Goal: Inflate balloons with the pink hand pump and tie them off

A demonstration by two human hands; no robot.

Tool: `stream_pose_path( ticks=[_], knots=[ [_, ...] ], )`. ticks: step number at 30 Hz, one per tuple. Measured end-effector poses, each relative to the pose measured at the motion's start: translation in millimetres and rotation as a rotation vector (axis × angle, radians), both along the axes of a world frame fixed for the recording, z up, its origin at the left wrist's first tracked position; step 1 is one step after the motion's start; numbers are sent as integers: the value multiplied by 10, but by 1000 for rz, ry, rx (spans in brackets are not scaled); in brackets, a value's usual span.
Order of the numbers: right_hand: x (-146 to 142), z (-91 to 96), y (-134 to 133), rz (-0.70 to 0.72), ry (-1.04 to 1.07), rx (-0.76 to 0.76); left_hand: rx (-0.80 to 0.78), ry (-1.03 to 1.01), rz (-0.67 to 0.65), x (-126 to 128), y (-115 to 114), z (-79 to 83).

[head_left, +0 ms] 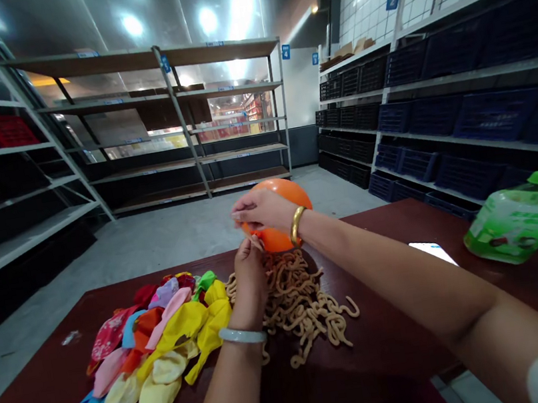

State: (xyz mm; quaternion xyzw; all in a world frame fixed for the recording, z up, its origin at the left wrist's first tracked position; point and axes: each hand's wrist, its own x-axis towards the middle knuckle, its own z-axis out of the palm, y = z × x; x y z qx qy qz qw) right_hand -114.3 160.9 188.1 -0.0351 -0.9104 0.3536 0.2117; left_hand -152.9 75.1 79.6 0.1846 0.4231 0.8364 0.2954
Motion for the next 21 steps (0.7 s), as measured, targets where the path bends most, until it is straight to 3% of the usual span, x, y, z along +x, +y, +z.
stream_pose_path(
  ticks=[3,6,8,10,12,15,21],
  knots=[
    [33,105,-127,162,57,-318,46,-35,-36,-20,-31,7],
    [256,49,-176,320,36,-652,99,-56,-64,-60,-53,25],
    [427,-117,-129,353,-106,-675,125,-68,-59,-65,-73,64],
    [534,-364,-33,275,-215,-710,149,-97,-70,-46,-99,118],
    [545,-630,67,136,-140,-937,166,-125,-99,-8,-124,172],
    [424,-917,136,88,9,-1084,206,-180,-162,63,-126,232],
    [152,-1009,88,260,50,-1313,288,-444,-364,171,-43,384]
  ],
)
